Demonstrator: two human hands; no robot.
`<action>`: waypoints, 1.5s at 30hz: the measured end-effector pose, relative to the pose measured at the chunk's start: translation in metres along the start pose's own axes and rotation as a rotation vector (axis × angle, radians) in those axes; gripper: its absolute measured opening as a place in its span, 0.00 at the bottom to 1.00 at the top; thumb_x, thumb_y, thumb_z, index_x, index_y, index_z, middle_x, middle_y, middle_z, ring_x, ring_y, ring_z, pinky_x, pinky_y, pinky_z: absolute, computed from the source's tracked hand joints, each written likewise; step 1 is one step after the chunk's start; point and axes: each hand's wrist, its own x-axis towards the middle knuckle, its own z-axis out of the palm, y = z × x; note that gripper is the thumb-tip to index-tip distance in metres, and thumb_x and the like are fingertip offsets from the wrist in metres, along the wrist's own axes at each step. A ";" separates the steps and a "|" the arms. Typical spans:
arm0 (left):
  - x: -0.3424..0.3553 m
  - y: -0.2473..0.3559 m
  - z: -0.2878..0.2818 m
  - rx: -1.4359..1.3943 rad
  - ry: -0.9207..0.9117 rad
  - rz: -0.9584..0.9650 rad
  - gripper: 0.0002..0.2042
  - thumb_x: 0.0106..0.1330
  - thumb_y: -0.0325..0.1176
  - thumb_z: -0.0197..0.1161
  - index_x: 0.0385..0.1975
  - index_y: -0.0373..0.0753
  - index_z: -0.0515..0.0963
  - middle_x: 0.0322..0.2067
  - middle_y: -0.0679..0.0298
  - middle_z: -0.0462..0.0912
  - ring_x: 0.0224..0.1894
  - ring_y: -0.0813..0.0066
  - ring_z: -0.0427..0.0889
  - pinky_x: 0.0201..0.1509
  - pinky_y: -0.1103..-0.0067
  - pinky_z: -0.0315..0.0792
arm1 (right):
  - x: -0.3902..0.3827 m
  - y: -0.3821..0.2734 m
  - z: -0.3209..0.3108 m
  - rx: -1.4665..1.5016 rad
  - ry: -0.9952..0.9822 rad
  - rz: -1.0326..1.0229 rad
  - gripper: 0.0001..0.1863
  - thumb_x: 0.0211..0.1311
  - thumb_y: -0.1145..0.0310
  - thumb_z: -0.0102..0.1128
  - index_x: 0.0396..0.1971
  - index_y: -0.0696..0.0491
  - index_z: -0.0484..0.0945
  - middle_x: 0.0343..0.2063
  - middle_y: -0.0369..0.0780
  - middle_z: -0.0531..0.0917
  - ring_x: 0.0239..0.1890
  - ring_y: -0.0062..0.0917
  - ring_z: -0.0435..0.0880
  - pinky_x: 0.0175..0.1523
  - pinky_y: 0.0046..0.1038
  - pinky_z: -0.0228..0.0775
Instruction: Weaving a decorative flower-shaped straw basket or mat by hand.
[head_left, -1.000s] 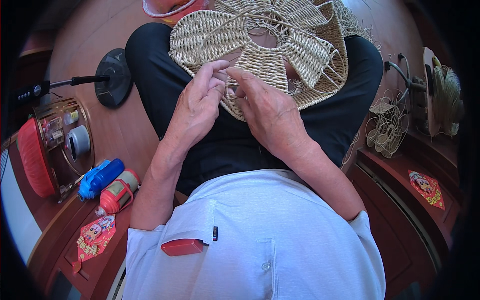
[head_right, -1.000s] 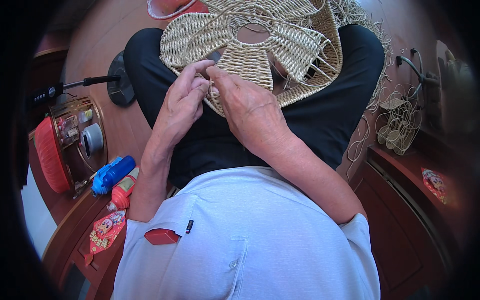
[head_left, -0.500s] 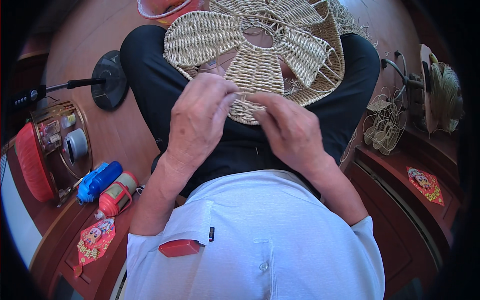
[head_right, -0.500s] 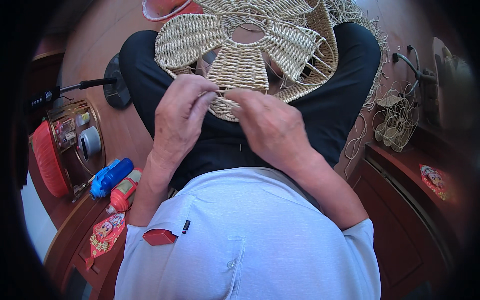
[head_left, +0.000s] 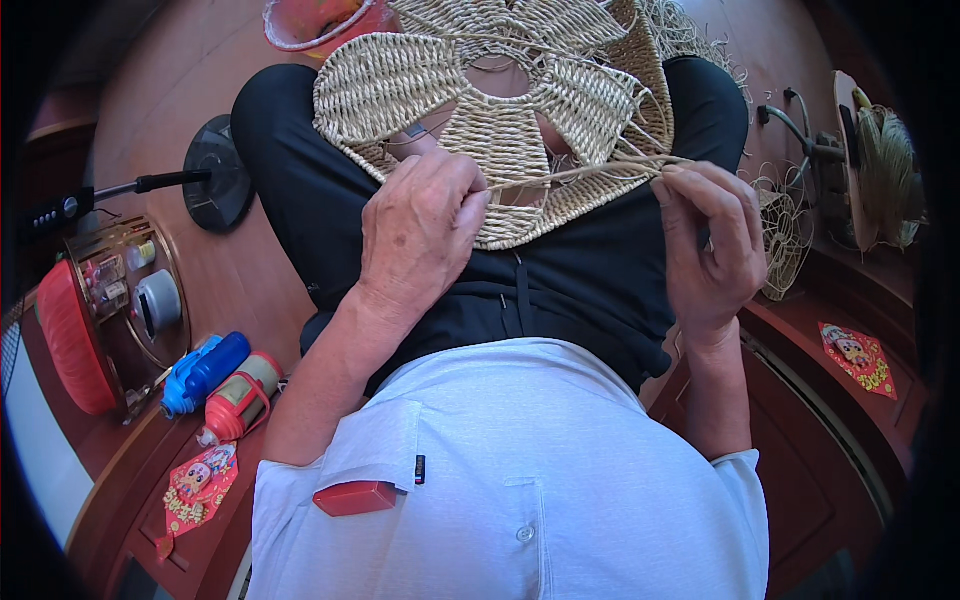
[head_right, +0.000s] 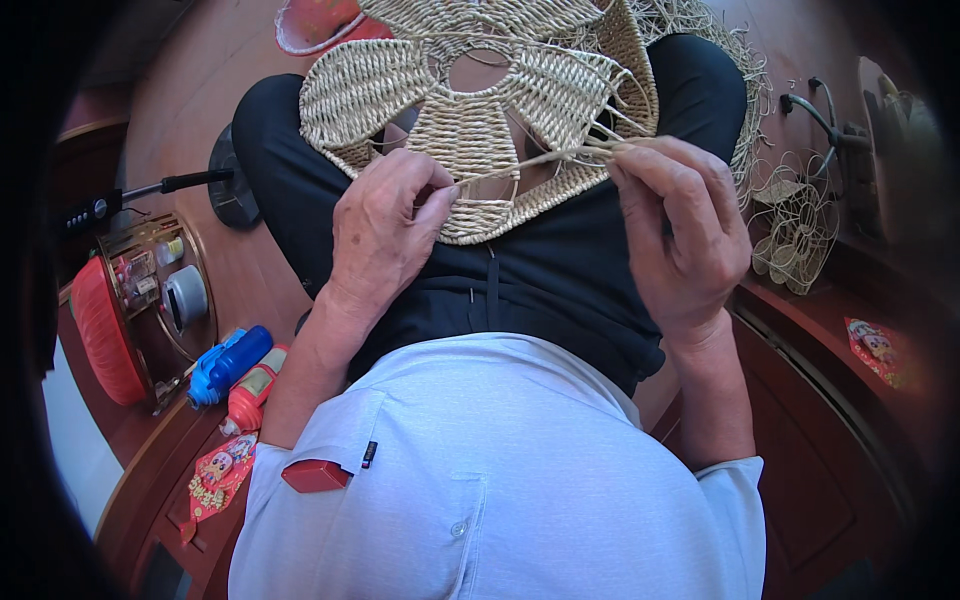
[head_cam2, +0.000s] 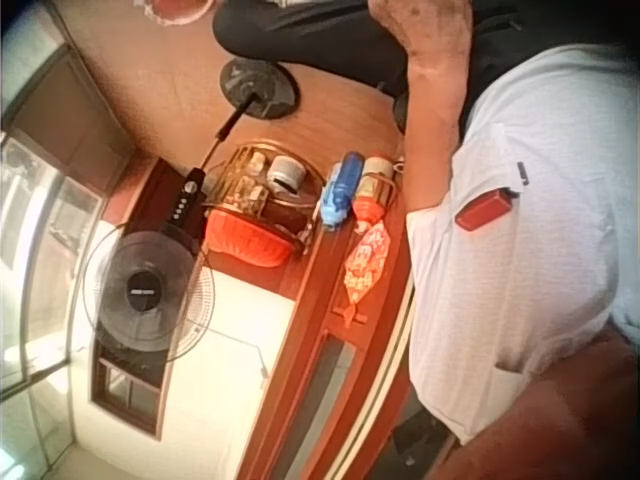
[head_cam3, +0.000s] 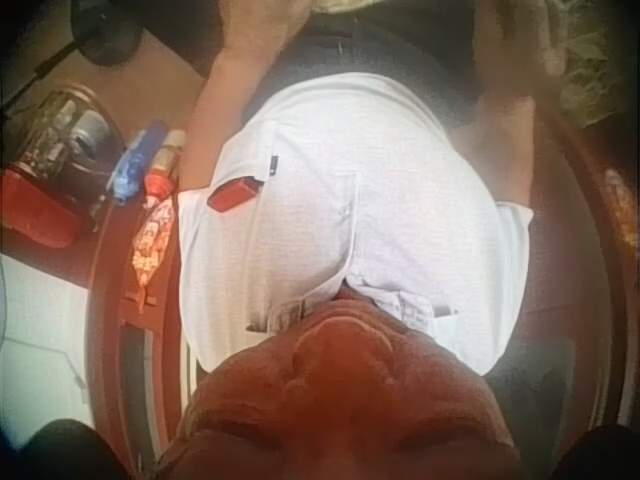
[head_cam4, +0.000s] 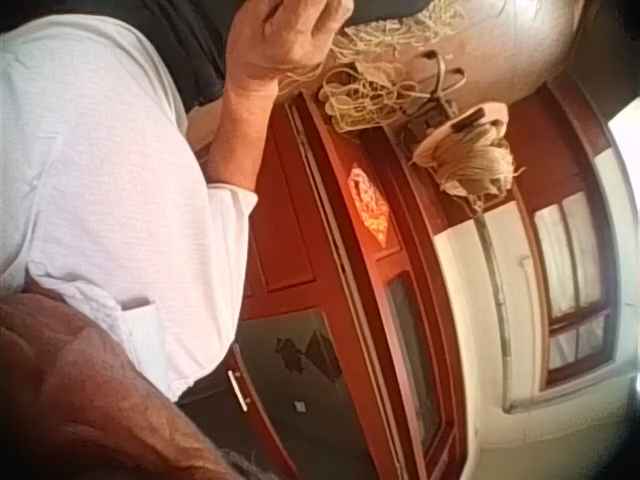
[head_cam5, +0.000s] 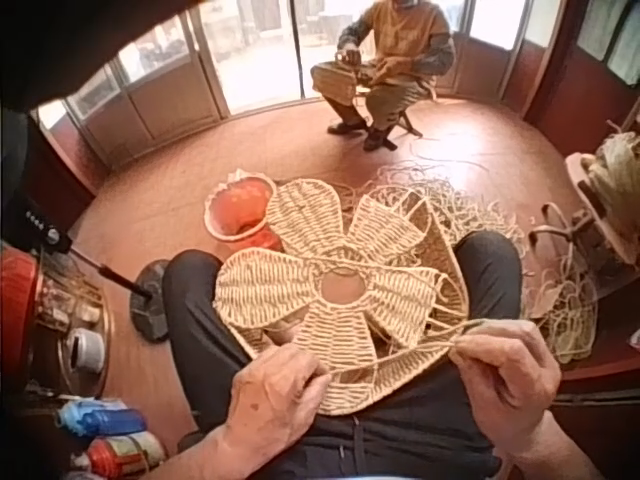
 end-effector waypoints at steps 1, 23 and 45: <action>0.000 0.002 0.002 0.044 0.021 0.018 0.05 0.68 0.27 0.74 0.36 0.37 0.83 0.32 0.59 0.82 0.38 0.55 0.84 0.47 0.63 0.78 | -0.003 -0.006 0.003 0.008 0.055 0.024 0.11 0.63 0.83 0.82 0.43 0.56 0.91 0.40 0.41 0.92 0.41 0.29 0.92 0.48 0.31 0.87; -0.017 0.019 -0.003 -0.105 -0.248 -0.261 0.17 0.74 0.29 0.66 0.58 0.28 0.83 0.27 0.59 0.84 0.30 0.65 0.87 0.39 0.70 0.79 | -0.032 -0.049 0.083 0.210 -0.308 0.380 0.08 0.74 0.74 0.69 0.45 0.51 0.76 0.32 0.42 0.90 0.32 0.44 0.93 0.36 0.43 0.83; -0.032 0.034 -0.009 0.027 -0.283 -0.206 0.25 0.74 0.32 0.71 0.69 0.33 0.76 0.33 0.41 0.89 0.38 0.37 0.91 0.44 0.53 0.83 | -0.030 -0.062 0.098 0.478 -0.162 0.713 0.12 0.71 0.79 0.64 0.49 0.56 0.72 0.35 0.42 0.87 0.31 0.31 0.91 0.37 0.36 0.84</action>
